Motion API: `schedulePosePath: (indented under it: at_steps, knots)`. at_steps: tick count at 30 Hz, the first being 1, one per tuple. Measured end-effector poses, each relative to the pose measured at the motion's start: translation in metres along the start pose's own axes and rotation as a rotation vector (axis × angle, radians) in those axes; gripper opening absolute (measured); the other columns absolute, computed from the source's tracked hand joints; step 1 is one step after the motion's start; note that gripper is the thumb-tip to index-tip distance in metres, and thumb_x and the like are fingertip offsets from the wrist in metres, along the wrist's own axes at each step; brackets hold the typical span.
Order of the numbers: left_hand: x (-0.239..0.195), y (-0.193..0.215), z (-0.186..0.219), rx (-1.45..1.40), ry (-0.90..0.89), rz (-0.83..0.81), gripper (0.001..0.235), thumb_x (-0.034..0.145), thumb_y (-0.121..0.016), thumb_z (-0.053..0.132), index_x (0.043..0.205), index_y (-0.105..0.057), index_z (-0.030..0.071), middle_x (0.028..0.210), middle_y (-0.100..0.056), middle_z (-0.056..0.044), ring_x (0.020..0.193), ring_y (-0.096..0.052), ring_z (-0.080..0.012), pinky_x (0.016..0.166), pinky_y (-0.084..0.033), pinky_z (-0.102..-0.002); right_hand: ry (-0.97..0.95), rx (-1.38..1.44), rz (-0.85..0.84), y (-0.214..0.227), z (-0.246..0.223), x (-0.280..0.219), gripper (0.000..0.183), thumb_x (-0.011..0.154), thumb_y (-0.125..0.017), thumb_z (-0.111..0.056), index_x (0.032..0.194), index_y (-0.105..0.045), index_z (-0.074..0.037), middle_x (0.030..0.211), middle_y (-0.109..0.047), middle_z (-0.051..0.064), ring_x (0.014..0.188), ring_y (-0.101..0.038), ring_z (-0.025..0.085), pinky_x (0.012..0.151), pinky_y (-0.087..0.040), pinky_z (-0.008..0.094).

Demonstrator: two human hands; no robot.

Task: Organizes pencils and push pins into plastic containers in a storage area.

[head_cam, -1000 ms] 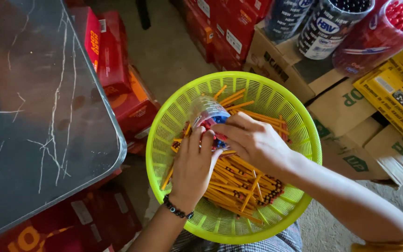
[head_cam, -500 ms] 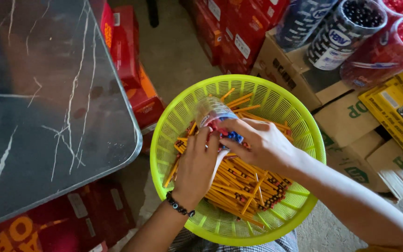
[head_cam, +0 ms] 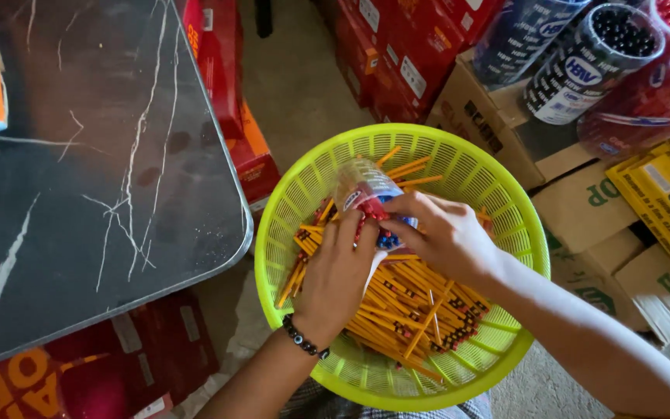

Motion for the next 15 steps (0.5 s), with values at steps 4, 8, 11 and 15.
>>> schedulePosePath:
  at_steps: [4,8,11,15]
  knots:
    - [0.002,0.000,0.002,0.057,-0.019,-0.036,0.042,0.092,-0.072,0.023,0.126,-0.055,0.005,0.131,-0.052,-0.013,0.112,-0.058,-0.0312,0.081,-0.059,-0.035,0.181,-0.193,0.007,-0.002,-0.001,-0.001,0.023,0.090,-0.078,-0.014,0.108,-0.068,-0.003,0.095,-0.072,0.011,0.086,-0.073,0.029,0.075,-0.059,0.039]
    - [0.006,0.004,0.002,0.024,-0.027,0.017,0.047,0.083,-0.071,0.015,0.125,-0.055,0.003,0.129,-0.052,-0.015,0.113,-0.058,-0.0335,0.081,-0.058,-0.034,0.357,-0.340,0.014,-0.003,-0.006,0.003,0.024,0.087,-0.077,-0.010,0.106,-0.067,0.000,0.102,-0.071,0.012,0.088,-0.073,0.028,0.075,-0.060,0.039]
    - [0.008,0.000,-0.001,0.043,-0.022,-0.010,0.047,0.079,-0.070,0.007,0.123,-0.055,0.003,0.130,-0.052,-0.016,0.112,-0.058,-0.0336,0.082,-0.058,-0.034,0.384,-0.369,0.011,-0.002,-0.004,0.010,0.023,0.085,-0.077,-0.010,0.103,-0.066,-0.001,0.101,-0.070,0.010,0.090,-0.071,0.027,0.075,-0.059,0.039]
    - [0.010,-0.003,-0.005,0.032,-0.017,-0.007,0.039,0.081,-0.070,0.005,0.116,-0.056,0.003,0.130,-0.054,-0.017,0.108,-0.058,-0.0332,0.085,-0.057,-0.034,0.345,-0.382,0.014,-0.003,-0.002,0.019,0.020,0.087,-0.078,-0.013,0.101,-0.069,-0.004,0.094,-0.068,0.008,0.086,-0.067,0.025,0.072,-0.057,0.039]
Point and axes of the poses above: each hand's wrist, its own x-axis towards the middle knuckle, its own y-axis out of the back of the hand, z = x × y, the point moved 6 cm from there along x, towards the middle knuckle
